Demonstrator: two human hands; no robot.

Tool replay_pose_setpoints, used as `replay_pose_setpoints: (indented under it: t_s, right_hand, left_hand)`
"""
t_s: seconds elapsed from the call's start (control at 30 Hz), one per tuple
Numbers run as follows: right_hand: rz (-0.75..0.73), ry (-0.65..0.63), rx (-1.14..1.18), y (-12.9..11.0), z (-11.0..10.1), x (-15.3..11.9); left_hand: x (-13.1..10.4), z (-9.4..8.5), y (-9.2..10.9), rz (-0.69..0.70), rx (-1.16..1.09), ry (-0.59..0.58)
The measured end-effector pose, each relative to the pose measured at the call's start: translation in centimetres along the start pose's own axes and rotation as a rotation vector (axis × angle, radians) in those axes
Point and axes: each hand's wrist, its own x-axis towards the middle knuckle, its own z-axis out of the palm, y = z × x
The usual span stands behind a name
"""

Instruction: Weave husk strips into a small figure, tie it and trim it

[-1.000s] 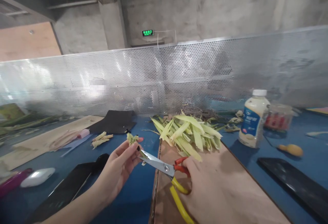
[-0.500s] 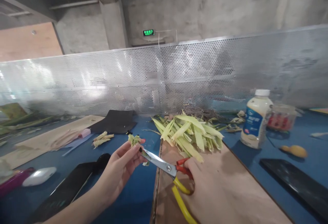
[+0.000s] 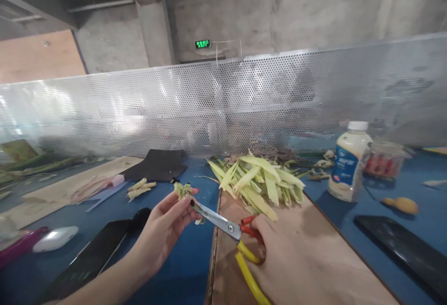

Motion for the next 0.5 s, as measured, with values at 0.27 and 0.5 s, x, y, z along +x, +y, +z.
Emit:
replay_pose_setpoints:
  t_s: [0.27,0.5]
  right_hand:
    - [-0.019,0.001,0.082,0.35,0.60,-0.13]
    - [0.036,0.018,0.152,-0.57,0.42,0.21]
  left_hand:
    - [-0.01,-0.05,-0.14,0.011,-0.005,0.004]
    - [0.08,0.11,-0.07,0.015,-0.006,0.003]
